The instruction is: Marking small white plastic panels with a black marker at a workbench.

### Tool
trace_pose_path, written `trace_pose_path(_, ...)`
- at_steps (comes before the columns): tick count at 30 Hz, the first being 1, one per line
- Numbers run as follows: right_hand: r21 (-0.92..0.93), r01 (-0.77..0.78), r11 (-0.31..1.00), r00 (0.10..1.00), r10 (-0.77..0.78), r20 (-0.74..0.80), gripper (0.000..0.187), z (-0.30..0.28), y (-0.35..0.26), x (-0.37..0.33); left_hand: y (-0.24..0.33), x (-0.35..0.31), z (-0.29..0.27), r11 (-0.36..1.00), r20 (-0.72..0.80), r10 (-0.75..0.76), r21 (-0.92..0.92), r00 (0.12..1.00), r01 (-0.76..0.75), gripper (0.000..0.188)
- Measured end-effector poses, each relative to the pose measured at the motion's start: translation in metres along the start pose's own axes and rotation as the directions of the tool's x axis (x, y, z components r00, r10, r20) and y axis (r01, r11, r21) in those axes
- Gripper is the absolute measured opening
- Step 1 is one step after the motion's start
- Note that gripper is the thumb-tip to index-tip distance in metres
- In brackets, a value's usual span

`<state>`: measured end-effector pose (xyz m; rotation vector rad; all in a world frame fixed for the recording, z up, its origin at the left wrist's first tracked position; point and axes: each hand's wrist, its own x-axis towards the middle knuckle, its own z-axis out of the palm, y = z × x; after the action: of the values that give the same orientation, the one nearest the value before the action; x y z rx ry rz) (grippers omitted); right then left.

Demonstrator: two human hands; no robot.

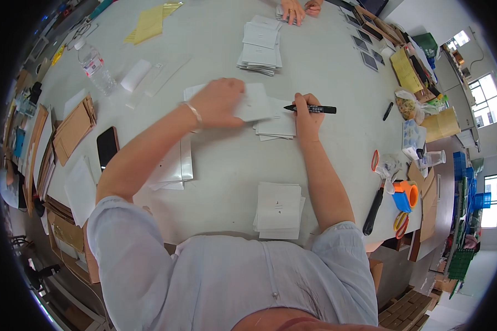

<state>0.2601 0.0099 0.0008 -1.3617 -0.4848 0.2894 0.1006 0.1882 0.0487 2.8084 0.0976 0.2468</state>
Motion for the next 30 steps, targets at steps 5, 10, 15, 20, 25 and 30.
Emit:
trace_pose_path(5, -0.134, 0.099, 0.986, 0.989, -0.083, 0.122, 0.027, 0.0, 0.016, 0.006, -0.037, -0.028, -0.032, 0.981, 0.183, -0.195, 0.051, 0.963, 0.189, 0.06)
trace_pose_path(10, -0.305, 0.21, 0.929, 0.974, -0.171, 0.149, 0.027, -0.001, 0.024, 0.006, -0.017, -0.015, -0.008, 0.998, 0.052, -0.034, 0.049, 0.998, 0.032, 0.069)
trace_pose_path(15, -0.308, 0.206, 0.929, 0.976, -0.174, 0.13, 0.027, 0.0, 0.026, 0.005, 0.018, 0.018, 0.023, 0.997, 0.134, 0.069, 0.024, 0.989, -0.073, 0.072)
trace_pose_path(20, -0.376, 0.217, 0.901, 0.974, -0.172, 0.148, 0.027, 0.002, 0.021, 0.004, 0.04, 0.035, 0.028, 0.997, 0.277, 0.061, 0.029, 0.959, -0.072, 0.075)
trace_pose_path(25, -0.306, 0.192, 0.932, 0.977, -0.153, 0.148, 0.027, -0.001, 0.022, 0.004, 0.041, 0.036, 0.034, 0.999, 0.295, 0.018, 0.02, 0.955, -0.025, 0.074)
trace_pose_path(30, -0.175, 0.132, 0.976, 0.979, -0.101, 0.177, 0.028, -0.003, 0.02, -0.002, 0.04, 0.033, 0.039, 1.0, 0.232, -0.014, 0.007, 0.973, 0.013, 0.069)
